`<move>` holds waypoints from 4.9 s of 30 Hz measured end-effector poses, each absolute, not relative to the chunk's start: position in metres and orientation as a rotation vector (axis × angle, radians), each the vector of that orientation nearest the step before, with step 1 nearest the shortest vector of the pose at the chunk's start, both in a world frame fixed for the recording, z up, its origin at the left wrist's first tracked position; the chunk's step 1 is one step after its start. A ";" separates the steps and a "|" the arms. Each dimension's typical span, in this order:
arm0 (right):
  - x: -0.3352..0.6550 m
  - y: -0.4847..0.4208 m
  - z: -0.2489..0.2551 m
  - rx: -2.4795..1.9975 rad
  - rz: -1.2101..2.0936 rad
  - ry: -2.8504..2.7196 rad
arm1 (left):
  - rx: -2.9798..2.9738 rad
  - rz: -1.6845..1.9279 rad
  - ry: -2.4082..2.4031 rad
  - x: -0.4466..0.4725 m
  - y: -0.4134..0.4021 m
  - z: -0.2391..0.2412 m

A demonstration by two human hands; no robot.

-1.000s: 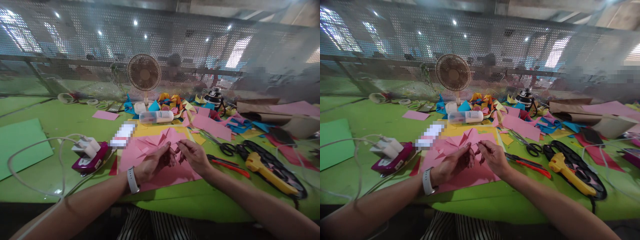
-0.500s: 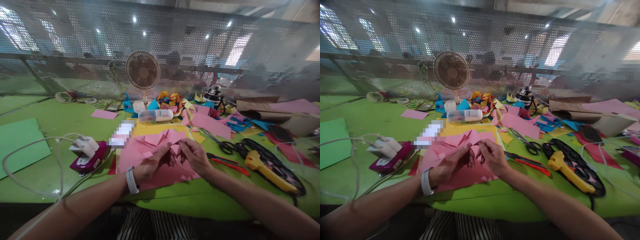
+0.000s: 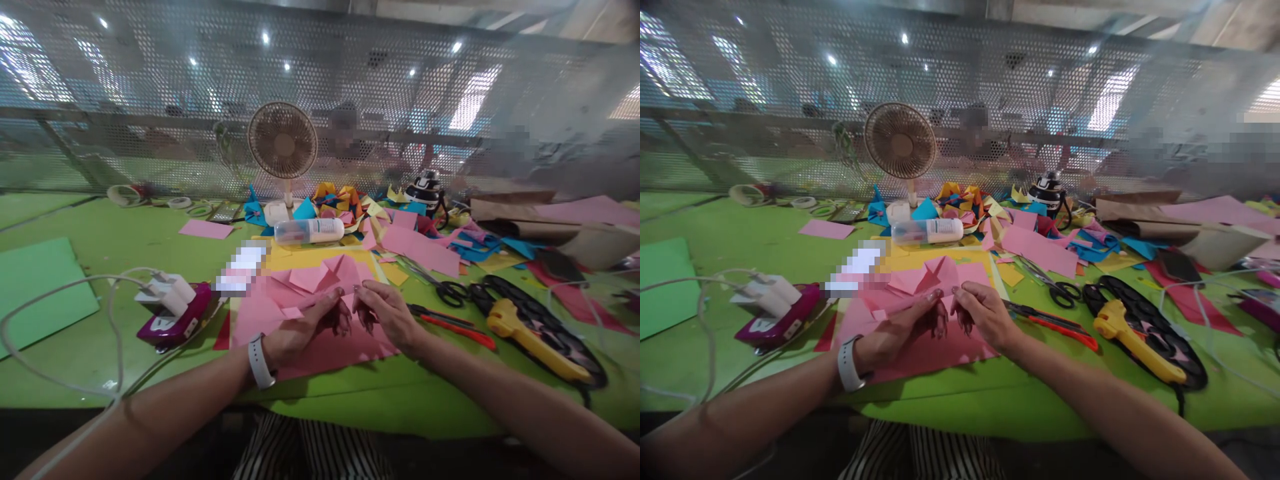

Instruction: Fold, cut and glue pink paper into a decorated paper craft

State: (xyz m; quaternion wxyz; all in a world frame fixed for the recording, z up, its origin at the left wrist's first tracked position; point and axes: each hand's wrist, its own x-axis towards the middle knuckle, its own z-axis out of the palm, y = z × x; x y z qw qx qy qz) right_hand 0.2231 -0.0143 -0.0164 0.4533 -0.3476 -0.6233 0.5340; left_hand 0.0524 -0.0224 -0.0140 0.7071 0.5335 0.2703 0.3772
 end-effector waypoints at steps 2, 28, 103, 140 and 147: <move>0.222 -0.015 -0.018 -0.842 1.335 -1.507 | 1.165 0.826 0.550 0.052 -0.023 -0.013; 0.229 -0.003 -0.020 -0.845 1.312 -1.356 | 1.232 0.876 0.686 0.037 -0.016 -0.015; 0.226 -0.002 -0.020 -0.825 1.354 -1.457 | 1.011 1.204 0.747 0.042 -0.010 -0.012; 0.259 -0.001 0.025 -0.621 0.553 -2.249 | 2.310 0.692 0.401 0.020 -0.009 0.007; 0.253 0.019 0.001 -0.845 0.488 -2.153 | 2.290 0.815 0.792 0.007 0.001 0.023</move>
